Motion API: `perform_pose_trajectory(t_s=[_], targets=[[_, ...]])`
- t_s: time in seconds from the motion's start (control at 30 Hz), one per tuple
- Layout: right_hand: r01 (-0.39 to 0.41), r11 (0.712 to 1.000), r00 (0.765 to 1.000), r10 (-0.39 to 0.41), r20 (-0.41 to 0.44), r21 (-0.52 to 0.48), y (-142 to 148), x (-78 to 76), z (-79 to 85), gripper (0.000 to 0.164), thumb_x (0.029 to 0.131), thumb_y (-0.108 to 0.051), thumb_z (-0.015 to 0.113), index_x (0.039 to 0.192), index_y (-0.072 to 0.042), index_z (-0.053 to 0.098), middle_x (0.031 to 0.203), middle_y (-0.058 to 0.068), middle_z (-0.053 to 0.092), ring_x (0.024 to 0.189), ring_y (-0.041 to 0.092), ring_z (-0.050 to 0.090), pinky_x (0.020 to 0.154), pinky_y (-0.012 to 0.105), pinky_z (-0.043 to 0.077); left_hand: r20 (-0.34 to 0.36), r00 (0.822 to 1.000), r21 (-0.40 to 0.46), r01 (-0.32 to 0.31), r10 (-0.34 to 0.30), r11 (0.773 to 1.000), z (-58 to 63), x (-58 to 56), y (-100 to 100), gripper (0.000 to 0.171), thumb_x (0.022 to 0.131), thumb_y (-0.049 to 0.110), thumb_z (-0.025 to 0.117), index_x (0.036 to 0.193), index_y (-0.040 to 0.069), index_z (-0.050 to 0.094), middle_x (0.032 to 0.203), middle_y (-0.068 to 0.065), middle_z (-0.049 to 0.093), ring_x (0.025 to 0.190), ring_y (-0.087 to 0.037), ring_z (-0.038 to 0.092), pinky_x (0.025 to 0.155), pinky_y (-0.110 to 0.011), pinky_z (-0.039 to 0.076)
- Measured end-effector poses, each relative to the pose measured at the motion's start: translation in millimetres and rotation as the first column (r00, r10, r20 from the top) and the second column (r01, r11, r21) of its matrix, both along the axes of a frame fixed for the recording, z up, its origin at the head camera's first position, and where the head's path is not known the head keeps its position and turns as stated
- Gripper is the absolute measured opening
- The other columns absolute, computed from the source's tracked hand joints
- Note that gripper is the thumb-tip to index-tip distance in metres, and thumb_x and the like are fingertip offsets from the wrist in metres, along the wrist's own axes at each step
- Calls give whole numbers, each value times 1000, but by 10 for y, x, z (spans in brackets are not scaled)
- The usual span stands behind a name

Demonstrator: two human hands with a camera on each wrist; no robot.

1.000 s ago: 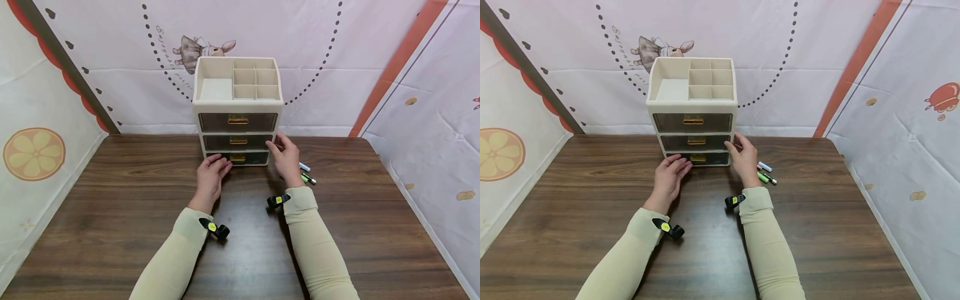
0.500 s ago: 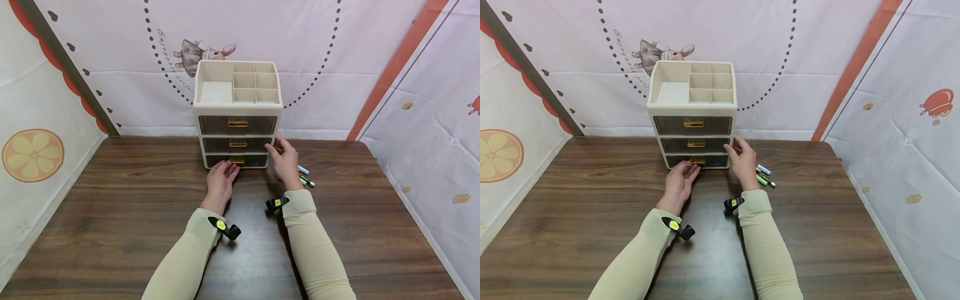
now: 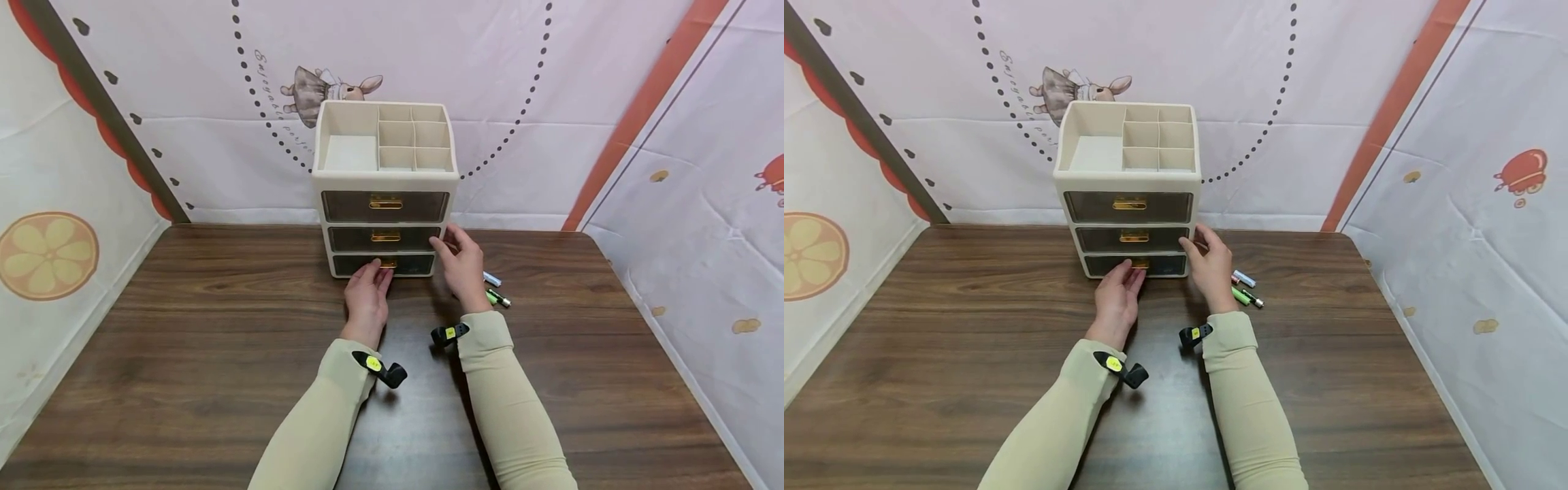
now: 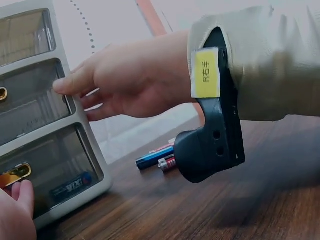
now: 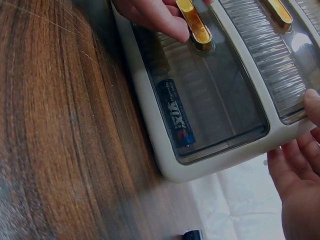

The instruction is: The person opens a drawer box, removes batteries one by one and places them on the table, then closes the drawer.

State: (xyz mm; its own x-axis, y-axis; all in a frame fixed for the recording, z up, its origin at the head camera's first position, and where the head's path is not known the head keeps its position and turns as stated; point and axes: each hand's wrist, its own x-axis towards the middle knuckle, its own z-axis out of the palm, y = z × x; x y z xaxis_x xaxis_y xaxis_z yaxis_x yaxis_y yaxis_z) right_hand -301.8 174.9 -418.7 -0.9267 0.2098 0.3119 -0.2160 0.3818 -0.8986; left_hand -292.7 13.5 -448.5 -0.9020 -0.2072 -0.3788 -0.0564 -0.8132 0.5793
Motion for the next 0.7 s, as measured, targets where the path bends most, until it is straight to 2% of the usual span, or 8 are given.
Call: perform_pose_trajectory(t_s=[0.23,0.5,0.7], targets=[[-5,1000,1000,5,0,5,-8,21,26,41,91,-38,65,127,-18,62,117,8,67,115,21,62,99,39,49,3,997,-29,-76,76,997,-14,-28,65,16,88,-1,66,89,5,51,97,-11,53,84,-18,58,93,-38,53],[-12,1000,1000,12,-9,-3,-6,-2,-6,40,91,-39,66,125,-19,63,115,8,67,114,20,63,99,38,49,16,995,-47,-100,101,994,-9,-20,59,15,87,-1,68,88,5,54,99,-12,55,85,-19,60,88,-36,55],[-14,1000,1000,14,-13,5,20,0,-10,41,91,-39,65,126,-18,63,116,8,67,115,21,63,100,38,48,15,995,-68,-93,94,993,-10,-7,68,15,87,-3,67,83,5,55,98,-13,57,85,-20,61,86,-35,56]])
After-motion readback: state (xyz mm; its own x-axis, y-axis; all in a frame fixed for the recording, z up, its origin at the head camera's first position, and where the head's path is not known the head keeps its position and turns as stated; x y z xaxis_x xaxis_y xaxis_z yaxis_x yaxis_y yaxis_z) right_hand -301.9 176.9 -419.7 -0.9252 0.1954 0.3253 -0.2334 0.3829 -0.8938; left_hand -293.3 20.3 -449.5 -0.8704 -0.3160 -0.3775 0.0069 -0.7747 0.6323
